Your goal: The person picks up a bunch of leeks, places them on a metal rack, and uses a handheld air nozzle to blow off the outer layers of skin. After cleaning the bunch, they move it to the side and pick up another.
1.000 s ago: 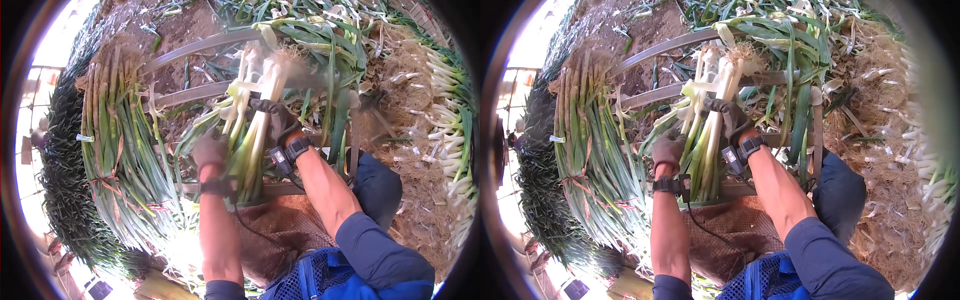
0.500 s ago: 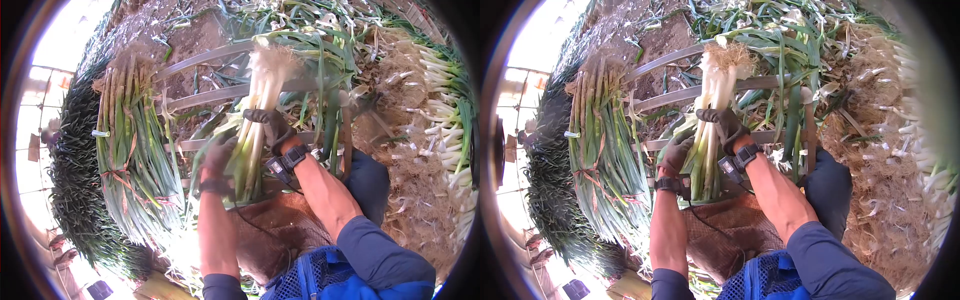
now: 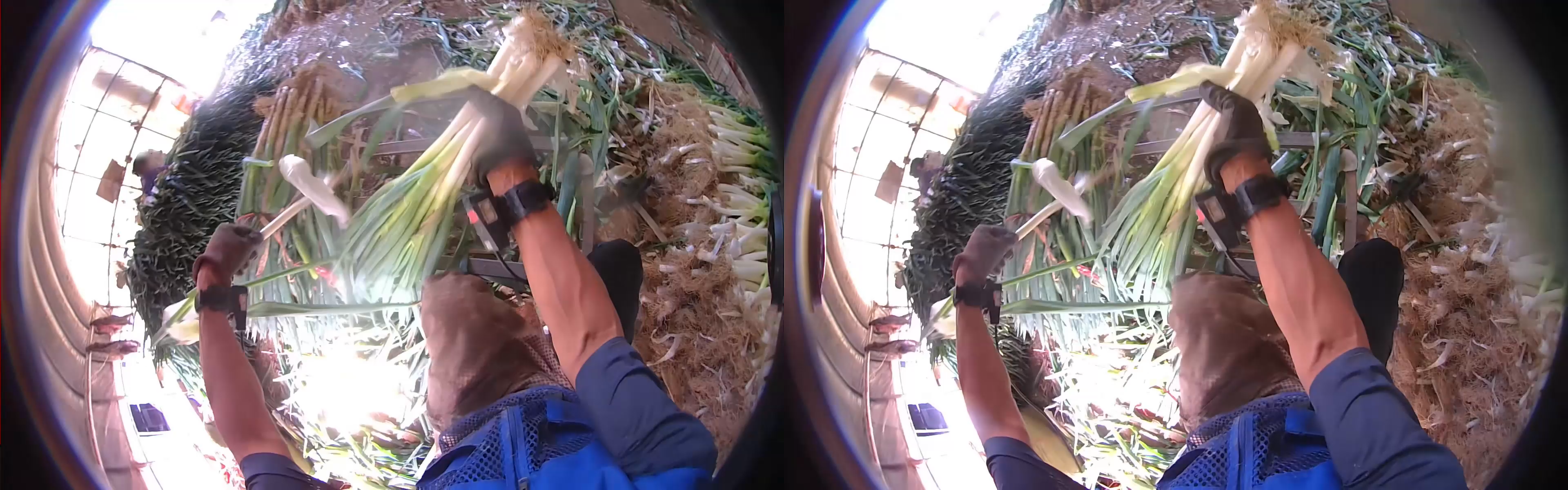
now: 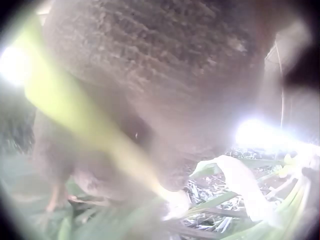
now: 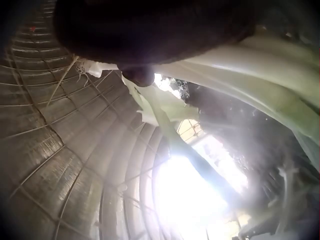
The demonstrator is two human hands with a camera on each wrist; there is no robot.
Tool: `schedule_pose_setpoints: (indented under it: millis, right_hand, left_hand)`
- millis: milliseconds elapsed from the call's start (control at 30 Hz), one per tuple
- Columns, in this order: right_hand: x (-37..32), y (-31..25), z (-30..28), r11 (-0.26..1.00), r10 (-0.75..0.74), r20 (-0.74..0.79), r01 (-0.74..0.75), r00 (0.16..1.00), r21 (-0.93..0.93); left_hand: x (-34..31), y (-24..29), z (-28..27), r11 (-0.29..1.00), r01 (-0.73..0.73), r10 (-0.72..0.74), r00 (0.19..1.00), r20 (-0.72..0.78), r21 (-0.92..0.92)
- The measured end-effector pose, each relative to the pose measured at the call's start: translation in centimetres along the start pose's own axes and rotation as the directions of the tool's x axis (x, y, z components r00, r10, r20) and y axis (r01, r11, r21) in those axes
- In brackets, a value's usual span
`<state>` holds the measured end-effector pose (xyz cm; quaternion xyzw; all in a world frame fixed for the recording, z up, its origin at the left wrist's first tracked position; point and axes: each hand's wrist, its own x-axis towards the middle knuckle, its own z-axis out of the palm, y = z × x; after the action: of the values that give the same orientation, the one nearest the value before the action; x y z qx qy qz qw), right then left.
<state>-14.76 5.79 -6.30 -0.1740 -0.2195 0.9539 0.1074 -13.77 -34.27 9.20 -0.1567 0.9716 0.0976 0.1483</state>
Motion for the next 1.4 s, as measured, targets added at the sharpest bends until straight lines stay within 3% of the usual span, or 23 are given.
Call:
schedule_pose_setpoints:
  millis: [100, 133, 167, 233, 333, 400, 467, 533, 567, 600, 633, 700, 733, 867, 933, 967, 1033, 1100, 1167, 1200, 1267, 1367, 1400]
  right_hand:
    - [-3.1, 1.3, -0.3, 1.0, 0.005, -0.029, -0.005, 1.0, -0.006]
    - [-3.6, 2.6, -0.8, 1.0, 0.009, -0.049, -0.009, 0.999, 0.007]
    - [-4.2, 3.1, -0.9, 1.0, 0.003, -0.069, -0.001, 0.998, 0.023]
    - [-7.3, 3.2, -1.2, 0.987, 0.142, -0.085, -0.135, 0.986, 0.084]
    - [-10.4, 3.6, -2.4, 0.971, 0.23, -0.051, -0.226, 0.972, 0.079]
    - [-12.4, 3.3, -2.7, 0.964, 0.256, -0.01, -0.255, 0.967, 0.071]
    - [-13.1, 3.5, -3.2, 0.945, 0.316, 0.04, -0.318, 0.948, 0.077]
    - [-13.9, 3.6, -3.5, 0.948, 0.3, 0.106, -0.308, 0.948, 0.073]
    - [-14.5, 3.6, -3.7, 0.951, 0.291, 0.137, -0.302, 0.947, 0.069]
    - [-14.9, 3.5, -3.8, 0.952, 0.296, 0.118, -0.303, 0.948, 0.038]
    - [-15.6, 2.6, -4.0, 0.935, 0.345, 0.141, -0.352, 0.928, 0.029]
    - [-17.0, 0.5, -4.1, 0.893, 0.44, 0.181, -0.449, 0.879, 0.009]
    - [-16.5, 0.4, -4.9, 0.85, 0.511, 0.237, -0.527, 0.826, 0.006]
    - [-16.7, 0.7, -4.8, 0.887, 0.276, 0.407, -0.068, 0.871, -0.457]
    - [-16.8, -0.3, -4.1, 0.7, 0.342, 0.447, 0.093, 0.827, -0.708]
    - [-16.7, -0.7, -3.5, 0.593, 0.439, 0.381, 0.056, 0.814, -0.803]
    - [-16.2, -0.8, -3.7, 0.546, 0.379, 0.58, 0.332, 0.722, -0.77]
    - [-16.2, -0.6, -4.1, 0.486, 0.401, 0.612, 0.409, 0.681, -0.773]
    - [-17.1, -1.4, -4.5, 0.454, 0.437, 0.546, 0.348, 0.715, -0.82]
    - [-17.6, -2.0, -4.6, 0.455, 0.432, 0.538, 0.34, 0.724, -0.823]
    - [-18.7, -3.6, -4.9, 0.521, 0.329, 0.619, 0.409, 0.713, -0.749]
    - [-18.1, -3.8, -4.9, 0.458, 0.343, 0.593, 0.422, 0.729, -0.783]
    - [-17.8, -4.2, -4.7, 0.318, 0.364, 0.567, 0.473, 0.739, -0.821]
  left_hand:
    - [-0.6, -6.9, -1.5, 0.987, -0.106, 0.12, 0.986, -0.115, 0.121]
    - [0.0, -9.7, -1.3, 0.993, -0.122, 0.119, 0.971, -0.207, 0.0]
    - [-2.2, -8.6, -1.4, 0.993, -0.101, 0.116, 0.941, -0.318, 0.064]
    - [-3.8, -7.9, -1.5, 0.995, -0.047, 0.021, 0.961, -0.276, -0.087]
    - [-7.4, -4.5, 1.5, 0.743, -0.153, -0.017, 0.969, -0.248, -0.651]
    - [-6.8, -4.4, 5.7, 0.629, -0.332, 0.235, 0.943, -0.236, -0.703]
    - [-10.5, 1.6, 10.7, 0.527, -0.304, 0.257, 0.947, -0.192, -0.794]
    - [-11.6, 4.5, 16.7, 0.39, -0.301, 0.381, 0.913, -0.145, -0.87]
    - [-13.2, 6.4, 18.1, 0.58, -0.451, 0.469, 0.866, -0.175, -0.678]
    - [-14.6, 8.2, 20.3, 0.425, -0.311, 0.497, 0.865, -0.068, -0.85]
    - [-14.9, 9.1, 21.3, 0.389, -0.459, 0.66, 0.744, -0.106, -0.799]
    - [-18.5, 11.9, 20.4, 0.455, -0.437, 0.684, 0.729, -0.009, -0.776]
    - [-18.7, 12.3, 21.3, 0.476, -0.477, 0.66, 0.749, -0.058, -0.739]
    - [-17.1, 12.5, 24.5, 0.537, -0.542, 0.563, 0.801, -0.203, -0.646]
    - [-15.8, 11.6, 25.2, 0.508, -0.608, 0.536, 0.777, -0.329, -0.61]
    - [-15.4, 11.2, 25.1, 0.52, -0.6, 0.527, 0.785, -0.325, -0.608]
    - [-14.9, 10.6, 24.7, 0.544, -0.584, 0.502, 0.802, -0.324, -0.602]
    - [-14.5, 10.2, 23.7, 0.662, -0.503, 0.47, 0.856, -0.215, -0.555]
    - [-14.6, 10.2, 22.6, 0.766, -0.417, 0.42, 0.901, -0.11, -0.49]
    - [-15.2, 10.5, 22.5, 0.589, -0.498, 0.483, 0.848, -0.216, -0.637]
    - [-16.8, 11.6, 20.7, 0.552, -0.456, 0.521, 0.842, -0.137, -0.698]
    - [-16.8, 11.3, 20.1, 0.574, -0.453, 0.529, 0.841, -0.113, -0.683]
    - [-16.8, 11.1, 19.5, 0.601, -0.457, 0.532, 0.841, -0.098, -0.656]
